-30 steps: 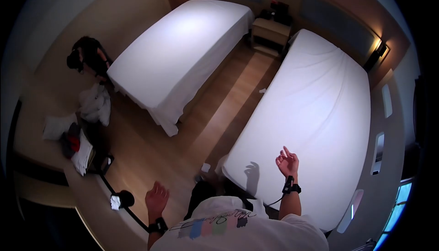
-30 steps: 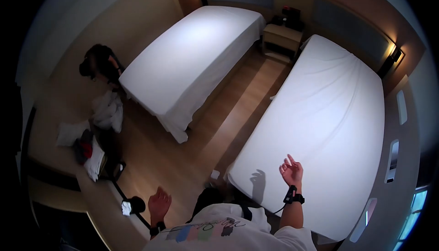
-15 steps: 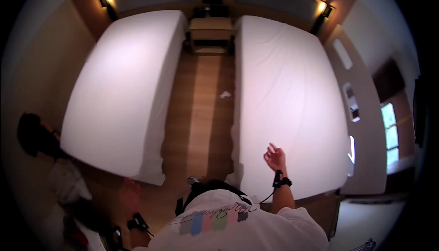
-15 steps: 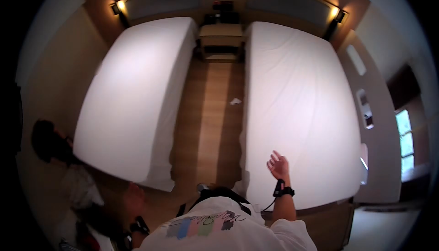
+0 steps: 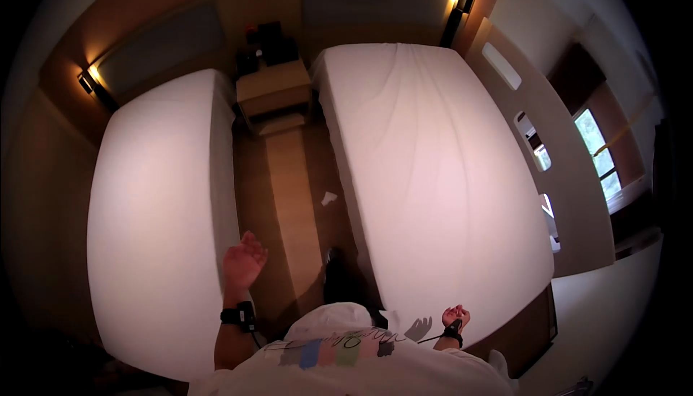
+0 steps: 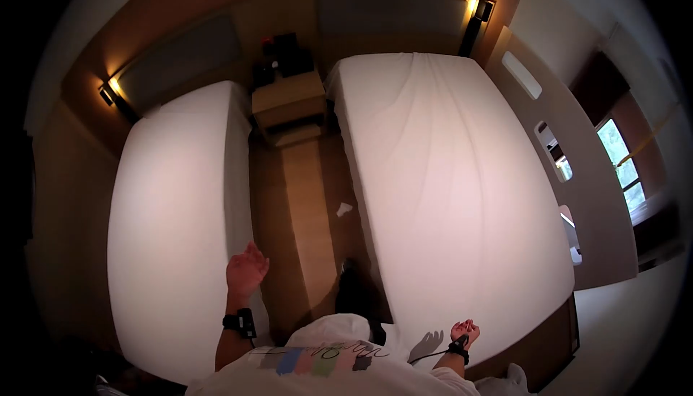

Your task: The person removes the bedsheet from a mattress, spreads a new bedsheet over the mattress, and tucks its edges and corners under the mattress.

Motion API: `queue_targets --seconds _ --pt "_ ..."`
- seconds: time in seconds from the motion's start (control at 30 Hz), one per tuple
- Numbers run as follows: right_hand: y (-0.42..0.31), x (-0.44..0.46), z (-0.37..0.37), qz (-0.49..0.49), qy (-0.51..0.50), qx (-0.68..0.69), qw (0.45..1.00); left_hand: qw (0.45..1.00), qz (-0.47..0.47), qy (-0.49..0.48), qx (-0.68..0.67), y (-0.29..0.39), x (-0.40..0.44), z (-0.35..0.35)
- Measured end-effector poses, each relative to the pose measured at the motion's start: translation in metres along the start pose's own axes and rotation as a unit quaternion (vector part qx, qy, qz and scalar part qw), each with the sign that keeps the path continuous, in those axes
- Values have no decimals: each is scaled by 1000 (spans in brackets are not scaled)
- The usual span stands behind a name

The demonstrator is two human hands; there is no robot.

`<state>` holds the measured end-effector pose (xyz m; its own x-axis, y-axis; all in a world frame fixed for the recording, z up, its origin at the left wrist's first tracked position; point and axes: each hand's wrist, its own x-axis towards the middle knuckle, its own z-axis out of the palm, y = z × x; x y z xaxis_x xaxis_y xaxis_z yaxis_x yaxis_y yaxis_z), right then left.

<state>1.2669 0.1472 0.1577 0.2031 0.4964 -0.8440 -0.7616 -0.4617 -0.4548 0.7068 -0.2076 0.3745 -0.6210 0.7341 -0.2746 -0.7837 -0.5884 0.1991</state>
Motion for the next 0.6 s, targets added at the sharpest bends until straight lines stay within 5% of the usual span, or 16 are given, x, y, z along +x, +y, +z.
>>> queue_targets --seconds 0.07,0.17,0.4,0.6 --pt "35 36 53 25 -161 -46 986 999 -17 51 2 18 52 33" --pt "101 7 221 53 -131 -83 986 999 1 35 0 59 130 35" --pt "232 -62 504 121 -364 -282 880 971 169 170 -16 149 175 3" --pt "352 -81 678 145 -361 -332 859 953 223 200 -47 265 285 -45"
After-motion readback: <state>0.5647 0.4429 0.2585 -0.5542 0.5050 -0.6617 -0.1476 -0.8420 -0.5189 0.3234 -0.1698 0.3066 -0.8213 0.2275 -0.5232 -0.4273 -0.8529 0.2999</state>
